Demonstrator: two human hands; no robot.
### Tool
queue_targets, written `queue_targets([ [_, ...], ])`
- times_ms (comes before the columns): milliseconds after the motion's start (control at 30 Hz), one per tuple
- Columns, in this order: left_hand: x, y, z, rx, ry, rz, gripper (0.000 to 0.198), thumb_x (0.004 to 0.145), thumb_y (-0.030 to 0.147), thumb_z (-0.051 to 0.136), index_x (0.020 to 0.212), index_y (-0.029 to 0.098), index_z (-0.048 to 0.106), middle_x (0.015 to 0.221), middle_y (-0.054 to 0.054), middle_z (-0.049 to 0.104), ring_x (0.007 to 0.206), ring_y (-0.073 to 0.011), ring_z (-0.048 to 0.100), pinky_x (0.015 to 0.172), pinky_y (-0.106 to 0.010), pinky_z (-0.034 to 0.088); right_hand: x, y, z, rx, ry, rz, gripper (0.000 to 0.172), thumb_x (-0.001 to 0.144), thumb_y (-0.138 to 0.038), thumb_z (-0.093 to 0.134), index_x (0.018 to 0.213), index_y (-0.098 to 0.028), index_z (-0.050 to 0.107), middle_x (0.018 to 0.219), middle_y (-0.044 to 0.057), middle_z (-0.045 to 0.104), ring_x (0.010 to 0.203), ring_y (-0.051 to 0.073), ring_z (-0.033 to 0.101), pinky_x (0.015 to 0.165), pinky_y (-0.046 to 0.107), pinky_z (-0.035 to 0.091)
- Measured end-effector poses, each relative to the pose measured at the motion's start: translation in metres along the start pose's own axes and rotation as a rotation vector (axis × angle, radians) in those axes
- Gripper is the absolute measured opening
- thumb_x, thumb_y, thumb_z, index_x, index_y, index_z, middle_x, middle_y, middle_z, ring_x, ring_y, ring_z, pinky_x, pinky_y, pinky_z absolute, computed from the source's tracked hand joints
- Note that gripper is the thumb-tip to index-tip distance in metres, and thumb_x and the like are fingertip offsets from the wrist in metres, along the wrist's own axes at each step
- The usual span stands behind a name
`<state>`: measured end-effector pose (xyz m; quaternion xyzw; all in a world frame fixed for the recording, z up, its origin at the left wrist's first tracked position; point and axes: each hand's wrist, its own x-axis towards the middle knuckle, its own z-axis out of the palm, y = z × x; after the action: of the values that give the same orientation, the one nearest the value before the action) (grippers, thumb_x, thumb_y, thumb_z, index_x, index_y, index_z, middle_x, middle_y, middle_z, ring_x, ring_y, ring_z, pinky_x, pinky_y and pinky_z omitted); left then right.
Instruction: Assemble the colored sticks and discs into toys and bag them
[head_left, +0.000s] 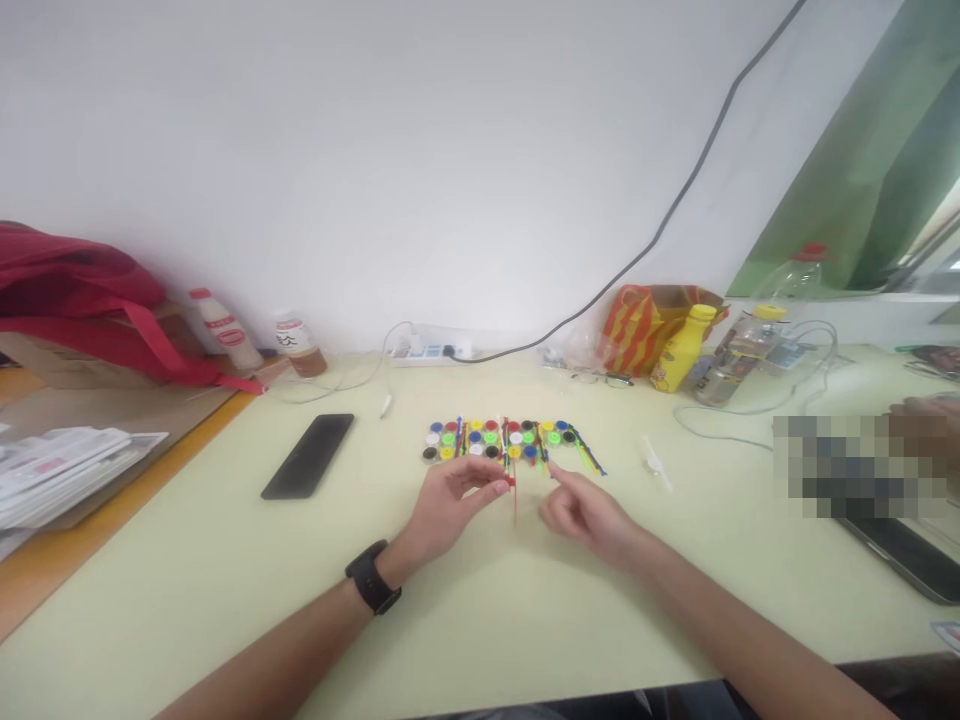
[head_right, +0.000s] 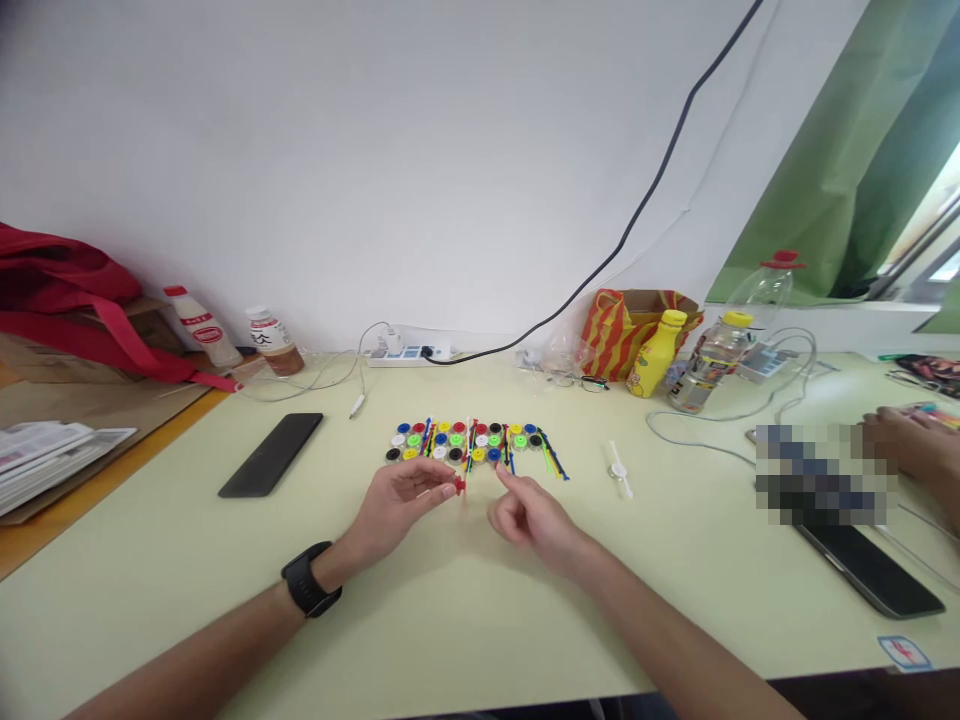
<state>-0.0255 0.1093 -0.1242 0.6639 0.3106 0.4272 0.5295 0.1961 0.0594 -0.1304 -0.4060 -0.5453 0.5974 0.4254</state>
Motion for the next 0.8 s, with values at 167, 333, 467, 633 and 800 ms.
queue_targets([
  [167,0.000,-0.003,0.001,-0.013,-0.003,-0.004,0.022,0.083,0.033,0.084,0.094,0.017,0.075,0.096,-0.008,0.077,0.089,-0.0200,0.073,0.086,-0.033,0.061,0.002,-0.001,-0.002,0.080,0.009,-0.076,0.064,0.098,-0.068,0.050,0.054,-0.021,0.043,0.055,-0.002,0.037,0.053,0.012,0.032,0.054,0.030,0.029],
  [333,-0.002,-0.006,0.003,-0.064,-0.053,-0.058,0.024,0.084,0.033,0.083,0.098,0.016,0.074,0.097,-0.007,0.075,0.087,-0.0190,0.073,0.082,-0.031,0.061,0.003,0.003,0.004,0.003,0.084,-0.200,0.035,0.087,-0.049,0.078,0.095,-0.022,0.057,0.082,-0.002,0.057,0.067,0.012,0.050,0.061,0.026,0.040],
  [467,-0.003,-0.009,0.004,-0.092,-0.117,-0.049,0.024,0.086,0.032,0.081,0.101,0.016,0.073,0.104,-0.009,0.074,0.096,-0.0212,0.072,0.089,-0.035,0.061,0.003,0.006,0.006,-0.111,0.097,-0.213,0.034,0.087,-0.045,0.079,0.106,-0.023,0.062,0.093,0.002,0.064,0.079,0.015,0.060,0.071,0.029,0.047],
  [633,-0.003,-0.012,0.003,-0.097,-0.135,-0.045,0.024,0.088,0.032,0.080,0.105,0.016,0.073,0.106,-0.009,0.073,0.099,-0.0210,0.071,0.093,-0.036,0.059,0.003,0.007,0.006,-0.177,0.118,-0.220,0.029,0.092,-0.043,0.073,0.108,-0.021,0.065,0.093,0.004,0.066,0.084,0.017,0.064,0.073,0.030,0.049],
  [800,-0.001,-0.010,0.001,-0.153,-0.108,-0.105,0.024,0.087,0.032,0.081,0.103,0.016,0.073,0.102,-0.008,0.073,0.092,-0.0175,0.069,0.085,-0.030,0.058,0.000,0.011,0.004,-0.248,0.207,-0.365,0.047,0.101,-0.037,0.059,0.145,-0.030,0.043,0.090,0.000,0.058,0.072,0.015,0.057,0.067,0.029,0.049],
])
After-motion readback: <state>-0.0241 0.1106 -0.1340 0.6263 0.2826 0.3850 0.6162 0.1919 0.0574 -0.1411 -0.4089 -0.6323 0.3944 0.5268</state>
